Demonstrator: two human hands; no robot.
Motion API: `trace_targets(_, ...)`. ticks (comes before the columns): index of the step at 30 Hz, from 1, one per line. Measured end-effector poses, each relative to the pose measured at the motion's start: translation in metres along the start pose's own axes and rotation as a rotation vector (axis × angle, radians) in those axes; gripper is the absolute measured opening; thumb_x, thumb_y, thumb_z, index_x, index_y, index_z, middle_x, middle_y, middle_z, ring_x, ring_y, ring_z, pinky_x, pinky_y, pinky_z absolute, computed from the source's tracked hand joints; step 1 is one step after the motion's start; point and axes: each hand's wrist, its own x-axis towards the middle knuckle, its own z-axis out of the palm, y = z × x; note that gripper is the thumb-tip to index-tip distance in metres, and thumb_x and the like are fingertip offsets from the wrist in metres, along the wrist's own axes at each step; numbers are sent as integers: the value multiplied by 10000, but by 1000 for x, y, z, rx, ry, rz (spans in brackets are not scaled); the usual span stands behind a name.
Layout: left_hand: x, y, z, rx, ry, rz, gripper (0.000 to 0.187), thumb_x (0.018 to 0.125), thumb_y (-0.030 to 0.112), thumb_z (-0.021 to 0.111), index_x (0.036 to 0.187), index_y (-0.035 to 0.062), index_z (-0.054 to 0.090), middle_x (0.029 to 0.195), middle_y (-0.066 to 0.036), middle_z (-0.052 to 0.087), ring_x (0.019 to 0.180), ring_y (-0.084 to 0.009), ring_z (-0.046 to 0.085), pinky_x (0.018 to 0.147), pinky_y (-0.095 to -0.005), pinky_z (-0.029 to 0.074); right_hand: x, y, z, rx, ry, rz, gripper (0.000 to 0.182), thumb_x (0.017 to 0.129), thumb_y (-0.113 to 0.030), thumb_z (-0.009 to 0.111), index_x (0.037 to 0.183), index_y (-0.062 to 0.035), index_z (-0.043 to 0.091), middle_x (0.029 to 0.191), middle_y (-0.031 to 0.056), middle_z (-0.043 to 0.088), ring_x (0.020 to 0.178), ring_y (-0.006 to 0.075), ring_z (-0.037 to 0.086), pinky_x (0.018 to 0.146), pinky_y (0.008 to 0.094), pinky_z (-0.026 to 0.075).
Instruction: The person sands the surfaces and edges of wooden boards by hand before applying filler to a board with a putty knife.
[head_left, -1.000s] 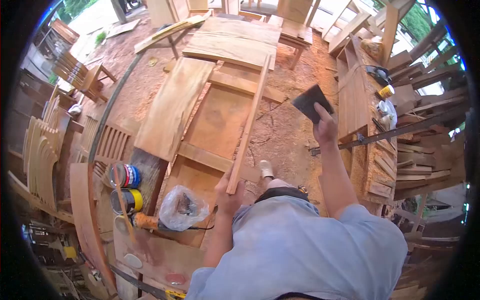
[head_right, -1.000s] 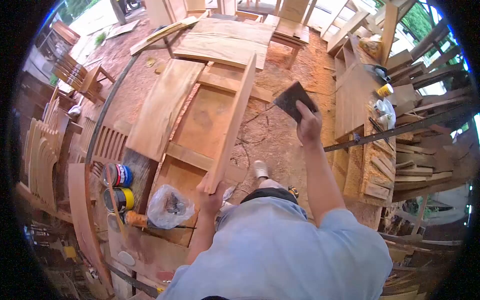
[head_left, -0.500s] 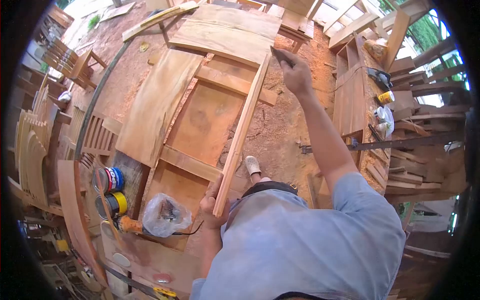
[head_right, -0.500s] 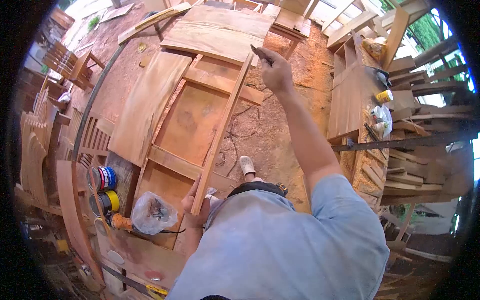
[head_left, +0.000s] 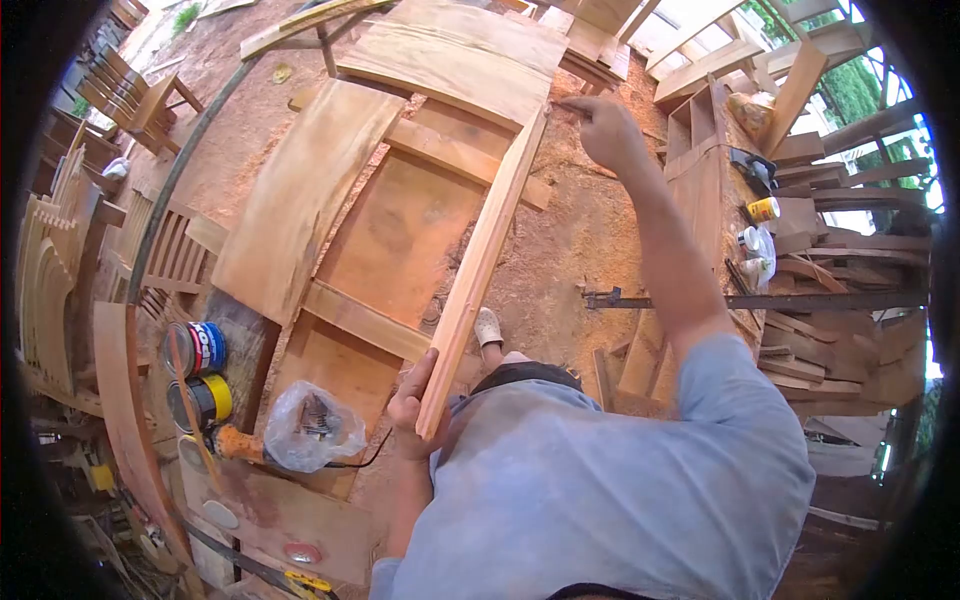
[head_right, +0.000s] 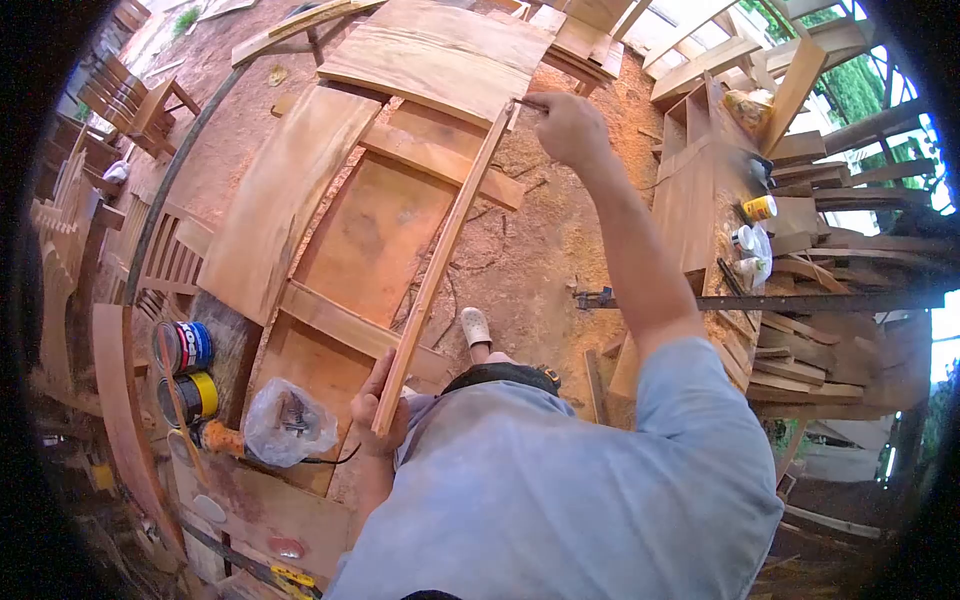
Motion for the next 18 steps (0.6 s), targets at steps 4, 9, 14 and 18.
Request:
trace_targets(4, 2, 1, -5, 37, -37, 83, 506, 923, 243, 592, 1252, -139, 546, 1300, -286, 577, 1193, -363, 601, 992, -390, 486, 19, -15, -16, -103, -167, -16, 325, 815, -67, 615, 1125, -69, 710, 1032, 195, 705, 974, 342, 663, 876, 383, 513)
trace_targets(9, 1, 2, -1, 44, -3, 79, 514, 967, 286, 531, 1243, -148, 536, 1295, -286, 579, 1184, -374, 604, 997, -409, 480, 26, -23, -33, -77, -362, -135, 290, 839, -130, 657, 1121, -97, 718, 1044, 172, 707, 958, 338, 655, 855, 406, 515)
trace_targets(14, 0, -2, 1, -15, 16, 70, 476, 961, 242, 535, 1255, -132, 533, 1290, -286, 581, 1200, -383, 591, 1020, -422, 459, 23, -23, -47, -57, -433, -79, 389, 819, 1, 535, 1149, -108, 712, 1084, 147, 712, 981, 294, 671, 883, 376, 507)
trace_targets(18, 1, 4, 2, -103, 11, 7, 440, 952, 202, 538, 1262, -109, 538, 1298, -282, 578, 1215, -385, 579, 1039, -428, 442, 29, -8, -32, -75, -302, 5, 475, 779, 33, 488, 1175, -118, 703, 1109, 137, 711, 1011, 269, 672, 915, 356, 497)
